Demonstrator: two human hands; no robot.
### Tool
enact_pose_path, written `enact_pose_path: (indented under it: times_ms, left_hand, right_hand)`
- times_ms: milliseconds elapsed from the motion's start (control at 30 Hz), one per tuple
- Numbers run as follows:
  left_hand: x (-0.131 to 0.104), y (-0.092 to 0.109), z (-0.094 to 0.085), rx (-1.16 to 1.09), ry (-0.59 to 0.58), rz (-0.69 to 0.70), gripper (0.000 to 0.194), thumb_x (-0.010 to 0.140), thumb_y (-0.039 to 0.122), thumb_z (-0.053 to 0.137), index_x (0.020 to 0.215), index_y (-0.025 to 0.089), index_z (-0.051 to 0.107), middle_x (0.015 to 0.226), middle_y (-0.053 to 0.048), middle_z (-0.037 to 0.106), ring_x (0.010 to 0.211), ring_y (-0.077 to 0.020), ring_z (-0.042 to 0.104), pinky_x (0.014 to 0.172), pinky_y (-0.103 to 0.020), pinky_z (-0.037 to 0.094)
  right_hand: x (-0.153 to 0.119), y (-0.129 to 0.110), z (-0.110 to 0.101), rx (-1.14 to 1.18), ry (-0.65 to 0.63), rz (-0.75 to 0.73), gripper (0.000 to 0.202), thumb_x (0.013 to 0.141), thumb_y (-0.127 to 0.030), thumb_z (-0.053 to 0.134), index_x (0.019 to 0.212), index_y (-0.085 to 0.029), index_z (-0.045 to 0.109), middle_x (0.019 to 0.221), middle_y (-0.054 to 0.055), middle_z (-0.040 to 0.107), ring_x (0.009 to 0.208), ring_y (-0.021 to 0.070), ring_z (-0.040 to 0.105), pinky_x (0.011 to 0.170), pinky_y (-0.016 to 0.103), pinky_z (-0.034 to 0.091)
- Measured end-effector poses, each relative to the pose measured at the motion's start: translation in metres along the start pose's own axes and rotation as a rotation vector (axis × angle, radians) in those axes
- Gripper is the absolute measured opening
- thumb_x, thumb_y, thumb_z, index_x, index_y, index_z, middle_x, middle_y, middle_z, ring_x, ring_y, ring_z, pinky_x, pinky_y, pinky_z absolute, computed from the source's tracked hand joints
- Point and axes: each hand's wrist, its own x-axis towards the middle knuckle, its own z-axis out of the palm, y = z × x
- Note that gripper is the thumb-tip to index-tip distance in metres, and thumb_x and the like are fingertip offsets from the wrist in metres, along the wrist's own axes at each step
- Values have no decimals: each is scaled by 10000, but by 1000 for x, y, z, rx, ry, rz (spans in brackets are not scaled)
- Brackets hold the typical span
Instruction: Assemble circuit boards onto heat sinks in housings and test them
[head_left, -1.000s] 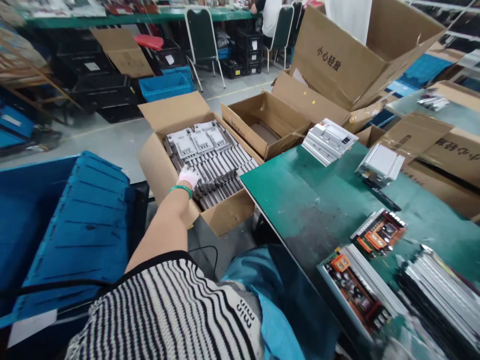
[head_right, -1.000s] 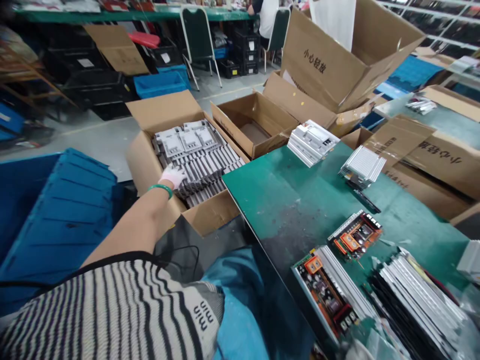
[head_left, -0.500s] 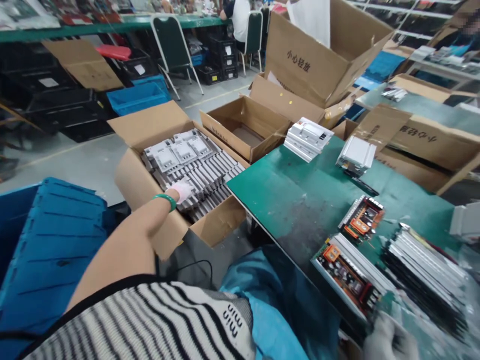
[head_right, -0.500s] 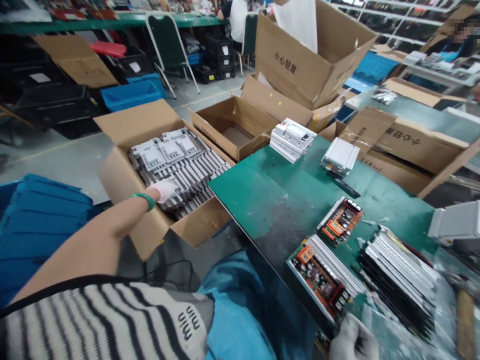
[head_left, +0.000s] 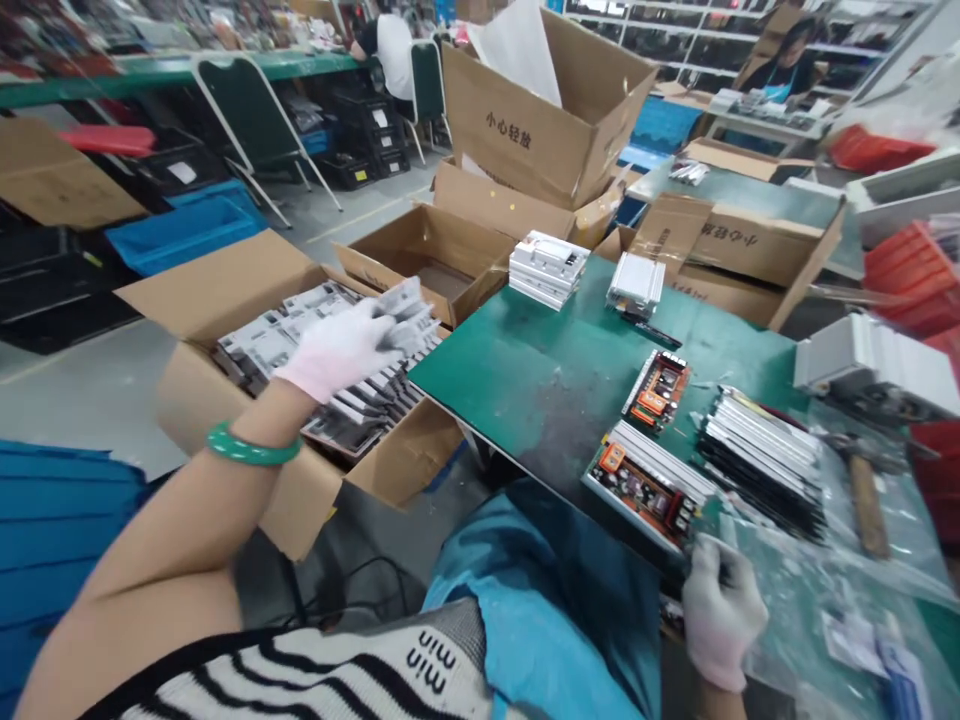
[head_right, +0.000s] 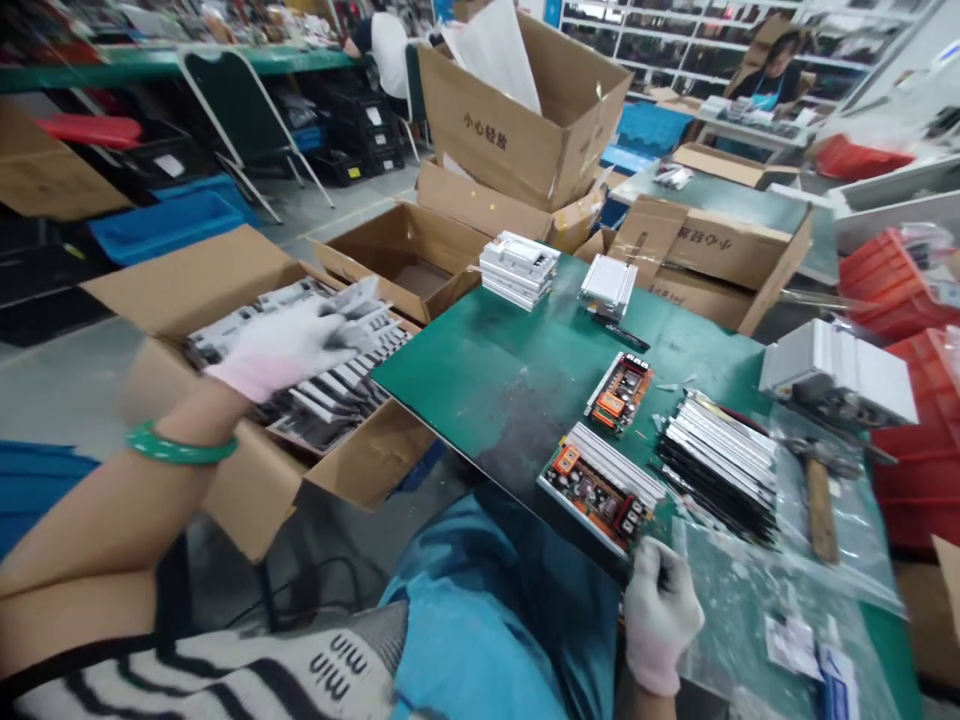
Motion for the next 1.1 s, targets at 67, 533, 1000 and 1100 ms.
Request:
enact_pose_path:
  times_ms: [67, 533, 1000, 1100]
  left_hand:
    - [12, 48, -7, 95, 45, 92, 313, 913, 410, 509, 1063, 166, 636, 1188, -137, 549, 1026, -324, 571, 795, -411, 486]
    - [-10, 211, -31, -290, 188, 509, 328, 904, 224, 384, 1025, 257, 687, 1281, -77, 590, 1162, -296, 554, 999, -470, 465]
    - [-14, 267, 22, -1050, -121, 1029, 1049, 623, 821, 698, 1398, 156, 458, 1449, -193, 466, 1388, -395, 382, 1158, -549, 348]
    - [-5, 276, 43, -955, -52, 995, 1128, 588, 871, 669, 1415, 138, 436, 1449, -209, 462, 1431, -421, 297, 1180, -583, 297]
  right_hand:
    - [0, -2, -1, 53, -8, -30, 462, 797, -600, 535, 857, -175, 706, 733, 94, 731, 708, 244, 664, 653, 303, 472]
    - [0, -34, -58, -130, 228, -733, 297, 896, -436, 618, 1066, -192, 618, 1023, 112, 709, 907, 199, 692, 757, 308, 559]
    - [33, -54, -56, -289, -114, -429, 344, 931, -405, 433, 1141, -186, 597, 737, 36, 707, 595, 196, 652, 564, 275, 428]
    - [48, -63, -45, -277, -218, -302, 304, 928, -389, 438, 1106, -211, 607, 741, 30, 699, 646, 210, 659, 582, 273, 399]
